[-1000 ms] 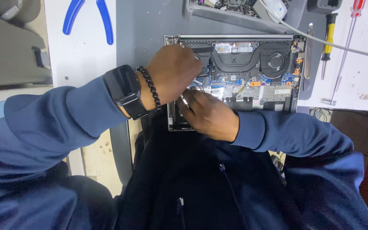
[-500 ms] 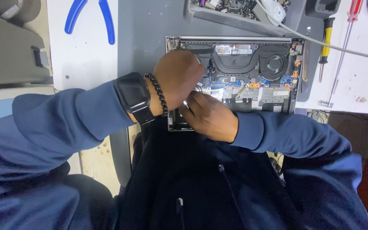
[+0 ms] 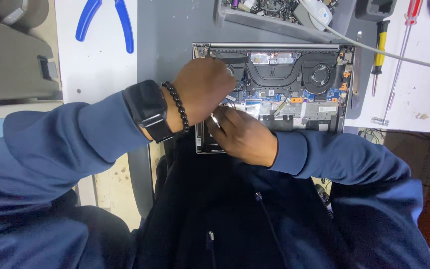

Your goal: Repairing a laptop by unscrewing components and adjusting internal parts.

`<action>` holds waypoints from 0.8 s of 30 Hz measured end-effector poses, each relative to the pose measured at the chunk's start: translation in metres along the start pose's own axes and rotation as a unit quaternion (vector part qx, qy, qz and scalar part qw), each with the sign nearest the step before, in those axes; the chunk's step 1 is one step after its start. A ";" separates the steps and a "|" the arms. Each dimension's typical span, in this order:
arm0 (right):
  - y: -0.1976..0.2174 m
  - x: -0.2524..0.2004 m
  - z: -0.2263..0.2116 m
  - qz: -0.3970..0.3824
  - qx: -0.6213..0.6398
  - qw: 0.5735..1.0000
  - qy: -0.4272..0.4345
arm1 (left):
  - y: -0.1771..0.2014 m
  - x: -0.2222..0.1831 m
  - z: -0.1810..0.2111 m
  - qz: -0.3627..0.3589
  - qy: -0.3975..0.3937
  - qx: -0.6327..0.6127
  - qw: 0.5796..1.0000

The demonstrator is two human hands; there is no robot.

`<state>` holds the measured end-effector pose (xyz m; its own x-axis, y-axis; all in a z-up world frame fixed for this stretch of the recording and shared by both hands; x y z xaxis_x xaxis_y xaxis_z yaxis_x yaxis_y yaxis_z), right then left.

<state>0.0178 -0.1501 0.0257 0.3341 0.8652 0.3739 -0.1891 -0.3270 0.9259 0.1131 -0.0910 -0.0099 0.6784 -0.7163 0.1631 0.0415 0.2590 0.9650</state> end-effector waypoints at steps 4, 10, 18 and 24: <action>0.007 0.003 0.003 0.002 0.005 1.000 -0.001 | -0.003 0.003 -0.005 -0.038 -0.011 0.054 0.998; 0.013 0.007 0.009 -0.012 0.030 0.999 -0.009 | 0.018 -0.015 -0.022 -0.064 0.084 -0.105 0.989; 0.022 0.010 0.023 -0.003 0.072 0.997 -0.031 | 0.029 -0.059 -0.010 -0.023 0.025 -0.054 0.998; 0.013 0.017 0.059 0.058 0.081 0.993 -0.064 | 0.046 -0.073 0.008 0.128 0.035 0.028 0.991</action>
<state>0.0752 -0.1623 0.0475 0.4347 0.7667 0.4724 -0.0847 -0.4875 0.8690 0.0592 -0.0320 0.0243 0.7104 -0.5851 0.3910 -0.1775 0.3887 0.9041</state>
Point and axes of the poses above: each hand's wrist, its own x-axis towards the middle knuckle, its own y-axis out of the back of the hand, z = x × y, the point moved 8 cm from there along x, towards the middle knuckle, and after that the axes turned 1 degree about -z, right-handed, at the moved point
